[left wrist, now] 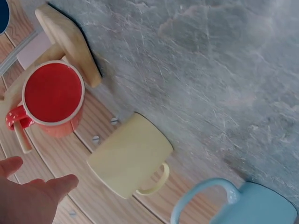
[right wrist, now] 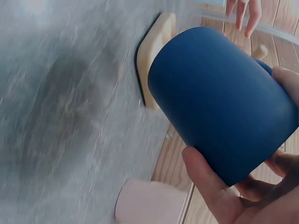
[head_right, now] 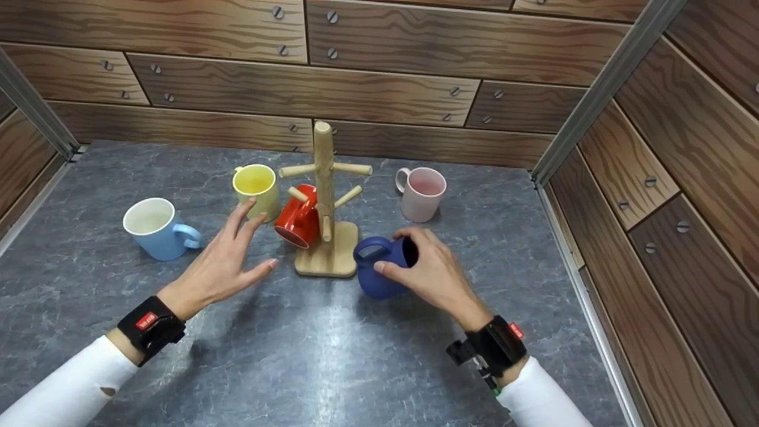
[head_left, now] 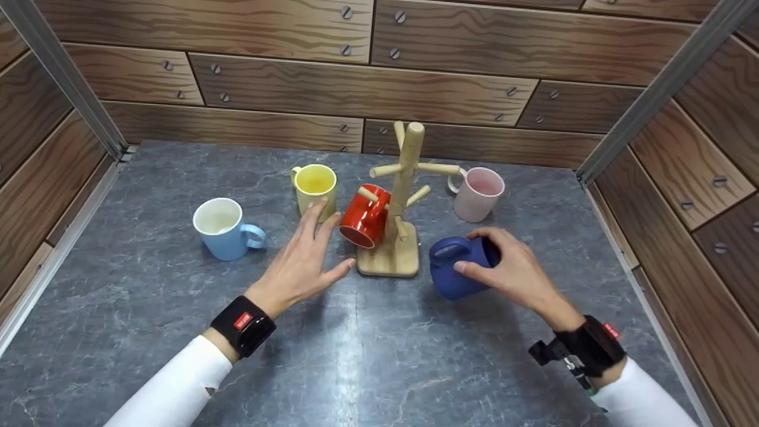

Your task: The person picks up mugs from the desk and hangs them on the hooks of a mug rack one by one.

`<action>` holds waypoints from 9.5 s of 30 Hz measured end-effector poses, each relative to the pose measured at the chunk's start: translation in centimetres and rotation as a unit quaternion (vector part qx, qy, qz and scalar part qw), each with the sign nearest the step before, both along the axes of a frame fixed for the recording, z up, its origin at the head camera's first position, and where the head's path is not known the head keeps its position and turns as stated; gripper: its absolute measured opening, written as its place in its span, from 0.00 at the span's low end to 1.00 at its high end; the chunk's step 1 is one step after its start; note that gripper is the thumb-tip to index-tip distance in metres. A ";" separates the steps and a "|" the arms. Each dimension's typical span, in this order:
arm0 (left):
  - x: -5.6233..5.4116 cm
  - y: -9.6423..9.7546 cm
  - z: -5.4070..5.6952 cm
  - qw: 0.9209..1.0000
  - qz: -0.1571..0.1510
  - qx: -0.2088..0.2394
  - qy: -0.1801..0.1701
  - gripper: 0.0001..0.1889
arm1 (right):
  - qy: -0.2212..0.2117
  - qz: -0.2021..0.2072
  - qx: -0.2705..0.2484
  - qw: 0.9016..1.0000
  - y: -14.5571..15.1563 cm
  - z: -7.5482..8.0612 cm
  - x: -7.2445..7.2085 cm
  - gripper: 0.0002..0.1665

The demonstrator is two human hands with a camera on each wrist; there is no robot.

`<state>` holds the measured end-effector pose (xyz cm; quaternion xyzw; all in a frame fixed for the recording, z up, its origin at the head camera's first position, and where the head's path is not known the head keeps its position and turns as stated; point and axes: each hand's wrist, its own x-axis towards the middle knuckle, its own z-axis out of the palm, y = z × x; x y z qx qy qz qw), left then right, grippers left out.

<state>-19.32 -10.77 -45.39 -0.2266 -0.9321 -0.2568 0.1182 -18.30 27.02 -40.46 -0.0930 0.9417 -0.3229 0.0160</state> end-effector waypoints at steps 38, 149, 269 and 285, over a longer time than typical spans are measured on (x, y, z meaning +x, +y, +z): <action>0.8 7.7 2.0 0.966 -0.066 0.247 -0.032 0.09 | -0.045 0.024 -0.096 0.994 -6.2 -0.9 -1.1 0.39; -3.4 6.3 9.0 0.915 0.005 0.371 0.160 0.07 | 0.356 0.024 -0.209 0.911 -6.7 4.9 -3.9 0.12; -0.9 -3.4 0.1 0.992 0.062 -0.093 0.060 0.37 | 0.104 -0.040 0.153 0.982 2.4 -1.3 -14.7 0.50; -0.5 -3.5 0.0 0.993 0.055 -0.089 0.061 0.36 | 0.055 -0.059 0.175 0.981 1.6 -2.0 -16.7 0.54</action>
